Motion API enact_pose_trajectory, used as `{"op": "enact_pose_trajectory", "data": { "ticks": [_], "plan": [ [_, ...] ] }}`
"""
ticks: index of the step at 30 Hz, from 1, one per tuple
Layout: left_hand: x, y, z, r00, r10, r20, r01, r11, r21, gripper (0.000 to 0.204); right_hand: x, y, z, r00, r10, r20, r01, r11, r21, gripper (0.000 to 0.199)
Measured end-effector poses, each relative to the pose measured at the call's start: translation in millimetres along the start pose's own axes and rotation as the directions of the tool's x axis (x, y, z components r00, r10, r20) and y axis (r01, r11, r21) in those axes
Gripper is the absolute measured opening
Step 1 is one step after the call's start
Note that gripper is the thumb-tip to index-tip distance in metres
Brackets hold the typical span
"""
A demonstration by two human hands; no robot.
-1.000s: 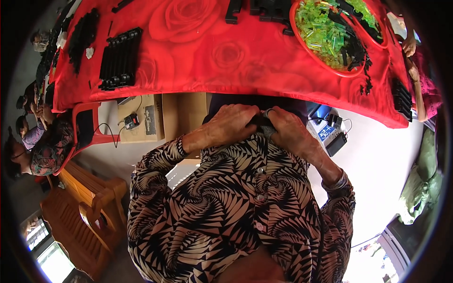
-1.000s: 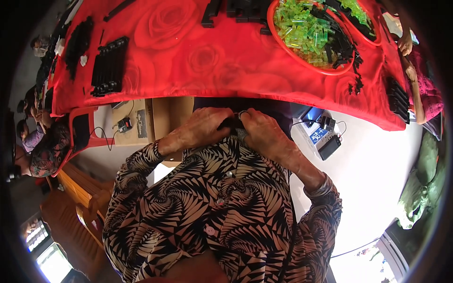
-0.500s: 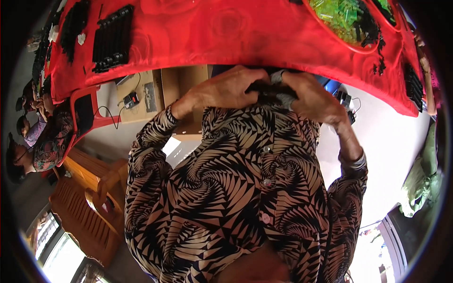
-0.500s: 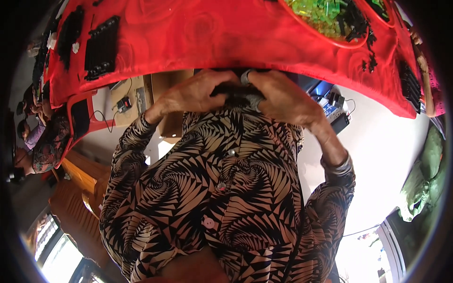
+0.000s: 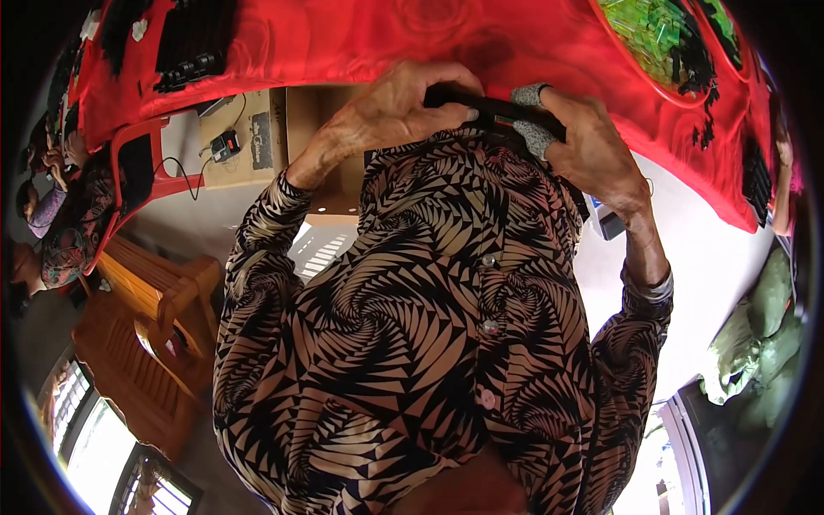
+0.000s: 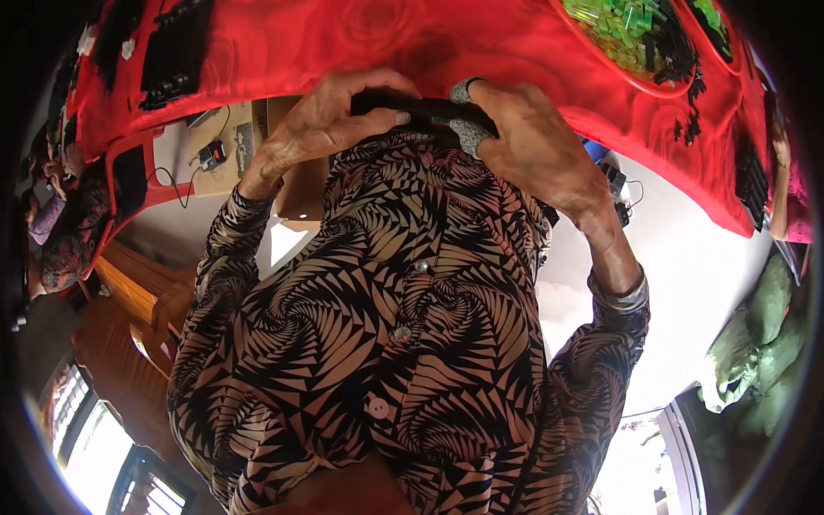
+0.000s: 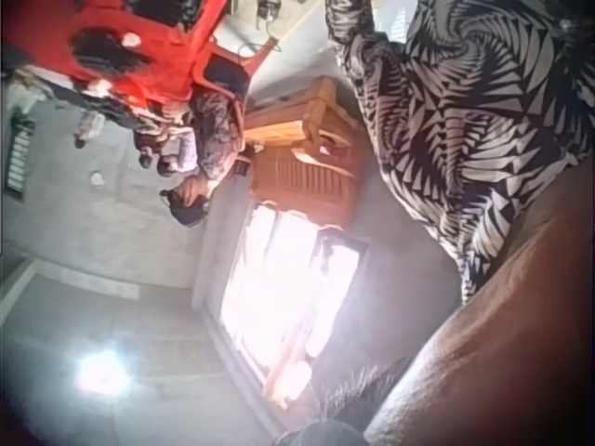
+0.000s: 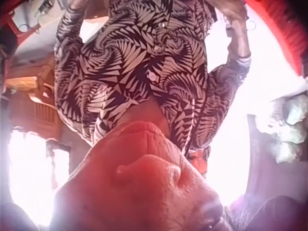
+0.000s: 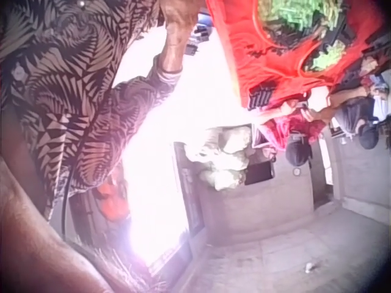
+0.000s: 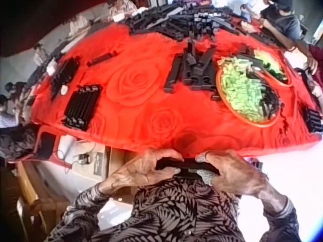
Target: Using a small piece of abrasive or cleaning material to wipe down and clean plastic components for manufacturing.
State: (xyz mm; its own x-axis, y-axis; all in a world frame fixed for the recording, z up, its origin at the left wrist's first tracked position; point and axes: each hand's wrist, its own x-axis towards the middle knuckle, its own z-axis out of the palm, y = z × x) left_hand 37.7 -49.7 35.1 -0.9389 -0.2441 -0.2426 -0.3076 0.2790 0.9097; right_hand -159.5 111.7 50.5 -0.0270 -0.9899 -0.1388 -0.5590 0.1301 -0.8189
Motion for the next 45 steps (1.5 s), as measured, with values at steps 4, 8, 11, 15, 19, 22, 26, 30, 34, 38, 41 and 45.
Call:
{"op": "enact_pose_trajectory", "data": {
  "ticks": [4, 8, 11, 15, 19, 22, 26, 30, 34, 38, 41, 45],
  "plan": [
    [-0.6, 7.9, -2.8, 0.997, 0.015, -0.074, -0.012, 0.999, 0.052, 0.024, 9.2, -1.7, 0.9, 1.0, -0.002, -0.014, 0.003, 0.997, 0.078, 0.025],
    [-1.8, 2.3, 1.4, 0.979, 0.116, -0.168, -0.092, 0.985, 0.144, 0.022, 14.9, 3.3, 7.1, 0.994, 0.06, 0.087, -0.074, 0.983, 0.167, 0.024],
    [-2.8, 4.8, 2.4, 0.991, 0.107, -0.084, -0.095, 0.986, 0.137, 0.024, 10.2, 17.6, 27.0, 0.994, 0.017, 0.112, -0.042, 0.973, 0.229, 0.024],
    [-11.5, 11.5, 10.5, 0.998, 0.056, -0.026, -0.049, 0.975, 0.217, 0.025, 7.9, 0.4, 34.3, 0.985, 0.096, 0.143, -0.107, 0.992, 0.071, 0.019],
    [-12.2, 13.9, 14.8, 0.993, 0.069, -0.097, -0.046, 0.975, 0.217, 0.019, 4.8, -2.1, 37.7, 0.989, 0.074, 0.129, -0.084, 0.994, 0.077, 0.02],
    [-11.9, 9.2, 15.9, 0.993, 0.058, -0.099, -0.042, 0.986, 0.161, 0.018, 3.2, -2.5, 34.5, 0.978, 0.125, 0.166, -0.132, 0.991, 0.032, 0.025],
    [-17.6, 9.4, 14.9, 0.987, -0.082, -0.137, 0.068, 0.993, -0.101, 0.018, 0.4, -7.9, 13.2, 0.996, -0.057, -0.063, 0.059, 0.998, 0.019, 0.037],
    [-20.7, 5.2, 12.5, 0.962, -0.02, -0.271, -0.029, 0.985, -0.173, 0.015, -9.4, -18.1, -19.1, 0.913, -0.026, -0.408, 0.01, 0.999, -0.041, 0.043],
    [-23.1, 0.3, 14.3, 0.934, -0.075, -0.35, -0.035, 0.954, -0.298, 0.017, -23.6, 7.6, -33.2, 0.79, -0.083, -0.607, -0.06, 0.975, -0.212, 0.037],
    [-27.3, 4.7, 18.8, 0.907, -0.192, -0.374, 0.013, 0.902, -0.432, 0.022, -21.7, 2.4, -13.2, 0.805, 0.142, -0.576, 0.015, 0.966, 0.258, 0.037],
    [-29.4, 9.9, 26.0, 0.873, -0.128, -0.471, -0.062, 0.928, -0.367, 0.023, -16.1, 14.5, -3.5, 0.858, 0.114, -0.502, 0.174, 0.853, 0.491, 0.03],
    [-32.0, 14.7, 28.8, 0.909, -0.231, -0.347, 0.027, 0.863, -0.504, 0.033, 3.5, 23.7, -1.4, 0.833, 0.129, -0.537, 0.182, 0.854, 0.487, 0.031]
  ]
}}
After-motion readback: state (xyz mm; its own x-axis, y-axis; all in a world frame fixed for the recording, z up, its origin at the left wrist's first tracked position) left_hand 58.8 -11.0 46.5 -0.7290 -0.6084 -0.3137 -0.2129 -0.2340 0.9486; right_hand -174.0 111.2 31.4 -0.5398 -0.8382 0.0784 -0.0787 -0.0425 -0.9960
